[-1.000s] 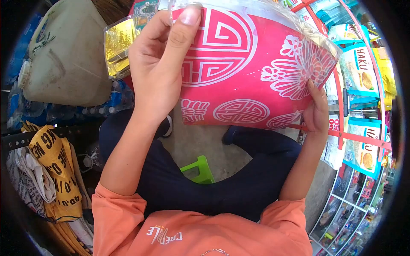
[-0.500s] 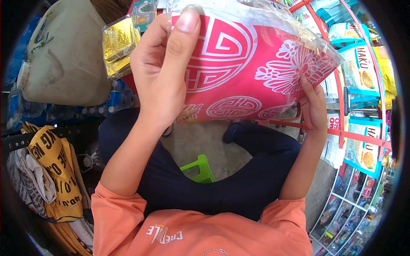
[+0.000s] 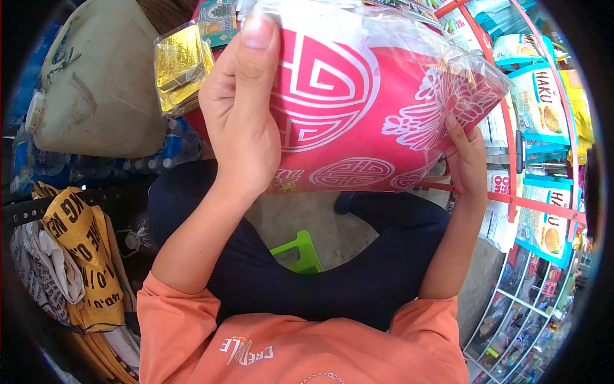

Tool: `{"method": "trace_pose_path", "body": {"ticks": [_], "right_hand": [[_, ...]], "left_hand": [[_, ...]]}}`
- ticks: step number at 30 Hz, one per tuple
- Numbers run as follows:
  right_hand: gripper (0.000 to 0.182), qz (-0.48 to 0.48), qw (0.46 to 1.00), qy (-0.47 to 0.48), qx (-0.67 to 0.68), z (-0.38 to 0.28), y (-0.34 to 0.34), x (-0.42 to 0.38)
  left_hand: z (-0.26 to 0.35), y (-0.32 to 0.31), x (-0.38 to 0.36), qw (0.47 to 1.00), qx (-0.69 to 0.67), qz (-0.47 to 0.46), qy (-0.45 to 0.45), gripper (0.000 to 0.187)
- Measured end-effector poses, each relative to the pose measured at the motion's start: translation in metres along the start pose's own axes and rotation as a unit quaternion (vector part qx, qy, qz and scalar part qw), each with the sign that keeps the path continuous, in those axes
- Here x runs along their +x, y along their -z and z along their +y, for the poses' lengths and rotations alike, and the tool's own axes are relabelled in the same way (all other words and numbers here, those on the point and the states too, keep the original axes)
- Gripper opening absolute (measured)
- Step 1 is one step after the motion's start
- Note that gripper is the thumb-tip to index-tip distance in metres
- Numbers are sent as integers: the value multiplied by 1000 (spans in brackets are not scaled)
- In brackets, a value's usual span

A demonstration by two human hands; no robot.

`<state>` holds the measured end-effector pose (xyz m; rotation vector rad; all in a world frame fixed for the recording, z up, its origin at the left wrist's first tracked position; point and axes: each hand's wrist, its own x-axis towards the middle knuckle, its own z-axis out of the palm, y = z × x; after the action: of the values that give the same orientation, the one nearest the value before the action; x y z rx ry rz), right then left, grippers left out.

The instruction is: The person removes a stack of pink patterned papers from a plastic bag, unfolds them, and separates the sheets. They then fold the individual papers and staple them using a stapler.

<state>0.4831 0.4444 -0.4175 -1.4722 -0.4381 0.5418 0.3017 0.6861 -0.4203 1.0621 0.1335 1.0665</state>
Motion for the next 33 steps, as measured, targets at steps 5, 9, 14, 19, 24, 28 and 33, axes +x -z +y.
{"method": "trace_pose_path", "body": {"ticks": [5, 9, 14, 19, 24, 28, 33], "right_hand": [[35, -13, 1000, 16, 3, 5, 4, 1], [36, -20, 1000, 6, -13, 3, 0, 0], [37, -32, 999, 12, -10, 7, -2, -2], [35, -26, 998, 24, 42, 6, 3, -1], [34, 11, 998, 25, 56, -1, 9, 5], [38, 31, 1000, 5, -1, -3, 6, 5], [61, 58, 983, 89, -151, -8, -3, 4]], "left_hand": [[0, 5, -2, 999, 25, 4, 37, 52], [1, 7, -2, 995, 15, 21, 98, 64], [11, 0, 18, 981, -78, 142, 105, 88], [21, 1, 15, 991, -76, 76, 86, 83], [15, 13, 14, 994, -21, -87, 64, 46], [6, 5, 10, 990, -26, -136, 19, 24], [8, -1, 2, 990, 20, -138, 20, 25]]}}
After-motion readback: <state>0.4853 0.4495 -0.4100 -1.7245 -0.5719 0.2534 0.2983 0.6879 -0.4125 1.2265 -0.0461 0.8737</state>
